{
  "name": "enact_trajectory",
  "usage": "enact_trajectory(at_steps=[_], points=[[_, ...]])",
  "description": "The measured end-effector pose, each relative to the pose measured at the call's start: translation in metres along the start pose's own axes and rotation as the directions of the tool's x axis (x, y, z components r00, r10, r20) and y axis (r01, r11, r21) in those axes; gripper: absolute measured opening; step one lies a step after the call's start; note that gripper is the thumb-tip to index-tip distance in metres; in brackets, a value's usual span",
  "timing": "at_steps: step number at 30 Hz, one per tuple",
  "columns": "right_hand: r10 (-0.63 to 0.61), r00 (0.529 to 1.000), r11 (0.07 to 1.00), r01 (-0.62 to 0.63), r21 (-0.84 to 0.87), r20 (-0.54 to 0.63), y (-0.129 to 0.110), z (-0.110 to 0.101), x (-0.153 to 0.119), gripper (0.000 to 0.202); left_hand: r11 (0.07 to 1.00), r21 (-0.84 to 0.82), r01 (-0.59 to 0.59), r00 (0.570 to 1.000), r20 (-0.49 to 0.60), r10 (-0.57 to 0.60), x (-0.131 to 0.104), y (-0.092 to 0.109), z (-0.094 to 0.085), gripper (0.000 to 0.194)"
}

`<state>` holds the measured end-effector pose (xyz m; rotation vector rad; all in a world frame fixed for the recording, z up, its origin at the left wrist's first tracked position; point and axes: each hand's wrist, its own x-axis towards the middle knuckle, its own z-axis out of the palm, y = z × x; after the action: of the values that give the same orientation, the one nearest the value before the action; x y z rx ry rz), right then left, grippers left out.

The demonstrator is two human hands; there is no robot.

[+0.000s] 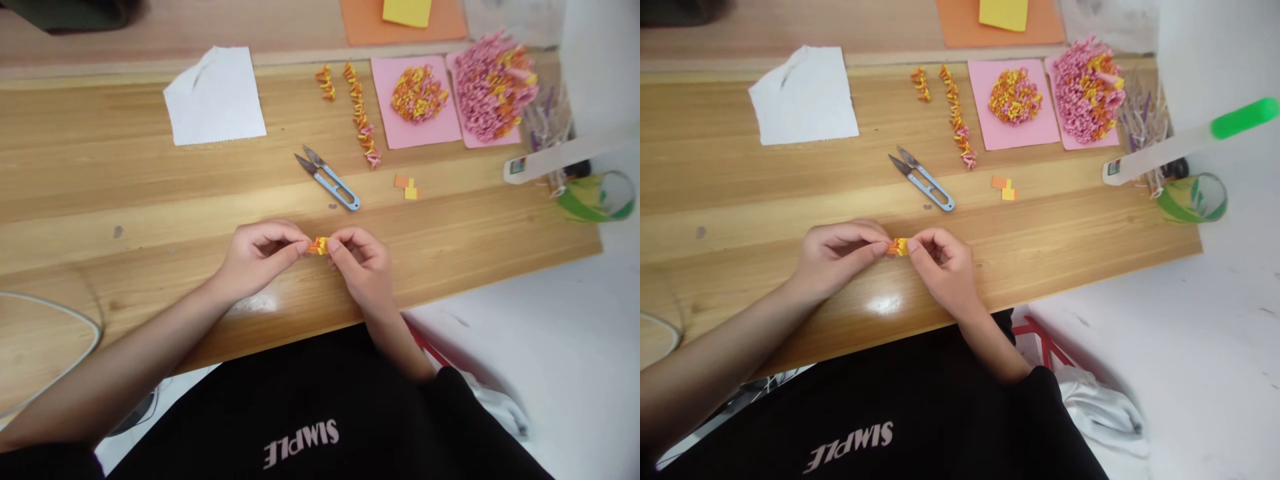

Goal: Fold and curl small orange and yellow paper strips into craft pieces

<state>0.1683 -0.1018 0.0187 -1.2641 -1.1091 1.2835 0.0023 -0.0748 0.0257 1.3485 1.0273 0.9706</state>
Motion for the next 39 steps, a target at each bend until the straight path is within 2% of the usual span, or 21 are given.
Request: enact_trajectory(at_steps=[6, 12, 24, 34, 39], points=[[0.007, 1.0, 1.0, -0.007, 0.004, -0.001, 0.0001, -0.0003, 0.0001, 0.012, 0.999, -0.024, 0.033, 0.999, 0.001, -0.033, 0.0, 0.0014, -0.0021, 0.008], [0.012, 1.0, 1.0, -0.011, 0.009, -0.002, 0.0004, 0.0001, -0.0001, 0.012, 0.998, -0.063, 0.028, 0.998, 0.058, -0.024, 0.0019, -0.0009, -0.0073, 0.009], [0.008, 1.0, 1.0, -0.008, 0.012, 0.002, -0.0002, 0.0, -0.0002, 0.011, 0.999, -0.003, 0.048, 0.999, 0.014, -0.048, 0.0009, 0.0021, -0.0027, 0.008], [0.031, 1.0, 0.999, -0.031, -0.034, -0.002, 0.001, -0.0005, -0.0007, 0.016, 0.997, 0.05, 0.067, 0.998, 0.019, -0.068, 0.0008, 0.0025, -0.0034, 0.011], [0.005, 1.0, 1.0, -0.005, -0.009, -0.002, 0.0005, -0.0005, -0.0006, 0.013, 0.998, 0.035, 0.051, 0.999, 0.013, -0.052, 0.0008, 0.0018, -0.0024, 0.01]])
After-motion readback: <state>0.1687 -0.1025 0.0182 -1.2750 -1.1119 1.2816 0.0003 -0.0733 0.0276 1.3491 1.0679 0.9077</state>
